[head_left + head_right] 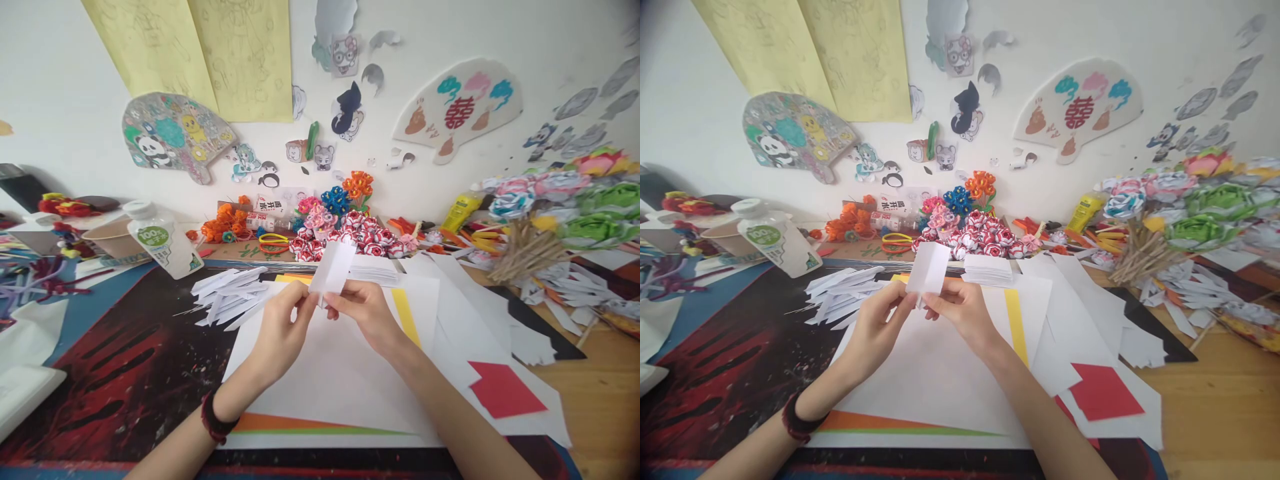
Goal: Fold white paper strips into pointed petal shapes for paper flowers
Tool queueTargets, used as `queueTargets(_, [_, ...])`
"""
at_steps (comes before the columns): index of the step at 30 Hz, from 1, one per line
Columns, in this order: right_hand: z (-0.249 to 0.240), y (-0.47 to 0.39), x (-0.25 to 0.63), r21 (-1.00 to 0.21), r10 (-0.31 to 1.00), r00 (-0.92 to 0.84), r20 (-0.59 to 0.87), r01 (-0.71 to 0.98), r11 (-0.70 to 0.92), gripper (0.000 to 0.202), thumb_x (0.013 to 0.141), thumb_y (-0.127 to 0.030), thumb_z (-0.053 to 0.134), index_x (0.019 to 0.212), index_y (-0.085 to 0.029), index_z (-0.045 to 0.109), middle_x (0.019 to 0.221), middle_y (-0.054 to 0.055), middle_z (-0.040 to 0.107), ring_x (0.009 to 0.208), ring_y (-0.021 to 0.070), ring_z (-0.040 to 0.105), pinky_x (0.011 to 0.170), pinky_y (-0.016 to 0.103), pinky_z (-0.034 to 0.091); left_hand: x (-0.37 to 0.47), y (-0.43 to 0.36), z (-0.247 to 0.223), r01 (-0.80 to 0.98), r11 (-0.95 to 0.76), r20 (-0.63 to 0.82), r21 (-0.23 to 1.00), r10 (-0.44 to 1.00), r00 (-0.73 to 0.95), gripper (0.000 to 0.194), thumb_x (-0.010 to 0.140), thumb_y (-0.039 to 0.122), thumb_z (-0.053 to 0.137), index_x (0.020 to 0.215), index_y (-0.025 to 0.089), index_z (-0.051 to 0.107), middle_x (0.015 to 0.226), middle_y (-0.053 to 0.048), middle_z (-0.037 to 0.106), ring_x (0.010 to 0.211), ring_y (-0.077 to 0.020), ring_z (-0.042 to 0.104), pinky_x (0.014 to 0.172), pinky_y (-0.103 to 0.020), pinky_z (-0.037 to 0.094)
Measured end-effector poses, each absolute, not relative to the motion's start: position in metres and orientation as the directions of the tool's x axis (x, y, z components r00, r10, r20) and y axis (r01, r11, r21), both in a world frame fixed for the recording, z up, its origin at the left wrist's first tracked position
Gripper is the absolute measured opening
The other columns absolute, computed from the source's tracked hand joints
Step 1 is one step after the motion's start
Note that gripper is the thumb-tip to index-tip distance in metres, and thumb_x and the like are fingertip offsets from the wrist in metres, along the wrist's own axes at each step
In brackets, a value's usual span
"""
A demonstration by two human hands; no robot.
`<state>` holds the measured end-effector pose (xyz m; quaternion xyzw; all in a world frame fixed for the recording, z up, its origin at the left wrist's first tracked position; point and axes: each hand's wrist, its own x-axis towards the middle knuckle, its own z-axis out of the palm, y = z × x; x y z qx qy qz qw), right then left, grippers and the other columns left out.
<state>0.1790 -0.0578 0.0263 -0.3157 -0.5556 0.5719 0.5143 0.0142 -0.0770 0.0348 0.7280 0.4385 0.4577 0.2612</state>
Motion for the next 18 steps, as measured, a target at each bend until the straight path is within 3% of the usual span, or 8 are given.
queueTargets(18, [0.0244, -0.0563, 0.1789, -0.969, 0.944, -0.278, 0.179, -0.215, 0.121, 0.016, 0.078, -0.029, 0.072, 0.082, -0.014, 0.072, 0.073, 0.003, 0.066, 0.061, 0.0131, 0.061, 0.059, 0.026, 0.051, 0.0155, -0.0778, 0.0319, 0.453, -0.507, 0.473, 0.734, 0.859, 0.195, 0.026, 0.096, 0.022, 0.043, 0.071, 0.017, 0.046, 0.067, 0.002, 0.048, 0.061, -0.0102, 0.041, 0.059, -0.023, 0.032])
